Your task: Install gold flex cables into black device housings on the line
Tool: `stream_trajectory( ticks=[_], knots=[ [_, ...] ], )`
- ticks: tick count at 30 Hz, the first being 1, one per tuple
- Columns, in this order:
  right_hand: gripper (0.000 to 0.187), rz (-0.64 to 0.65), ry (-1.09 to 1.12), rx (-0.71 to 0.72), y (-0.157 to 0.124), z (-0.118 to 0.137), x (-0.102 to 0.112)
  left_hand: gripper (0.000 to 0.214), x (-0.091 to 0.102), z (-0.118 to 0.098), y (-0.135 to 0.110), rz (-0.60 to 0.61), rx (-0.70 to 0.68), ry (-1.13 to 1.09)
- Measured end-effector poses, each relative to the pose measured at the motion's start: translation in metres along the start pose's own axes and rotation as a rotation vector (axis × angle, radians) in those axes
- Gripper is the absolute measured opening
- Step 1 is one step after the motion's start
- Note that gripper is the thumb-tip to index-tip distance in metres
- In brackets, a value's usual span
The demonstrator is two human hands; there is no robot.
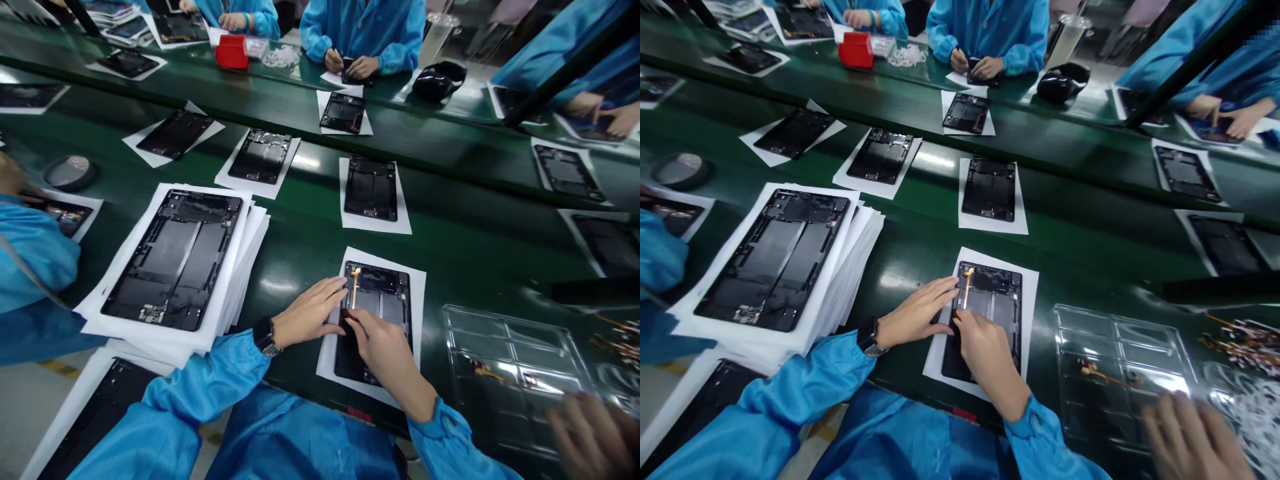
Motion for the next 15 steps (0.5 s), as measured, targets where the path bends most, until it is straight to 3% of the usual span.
stream_trajectory(
  ticks=[5,10,15],
  knots=[
    [0.013,0.132,-0.190,0.041,0.013,0.008,0.008,0.081,0.000,0.000,-0.001,-0.024,-0.017,-0.013],
    [0.012,0.115,-0.167,-0.020,0.008,-0.005,0.011,0.082,-0.001,0.000,-0.001,-0.034,-0.029,0.005],
    [0.013,0.092,-0.175,-0.015,0.009,0.002,0.005,0.083,-0.003,0.001,-0.003,-0.041,-0.026,-0.001]
  ],
)
Point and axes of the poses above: each hand's wrist, its own y-axis towards the middle knuckle, its own x-axis out of the back of the hand, z = x × y, the point moved 5 cm from there along y, towards the middle knuckle, and after that the axes turned 11 degrees about -y, right-handed, at the moved point
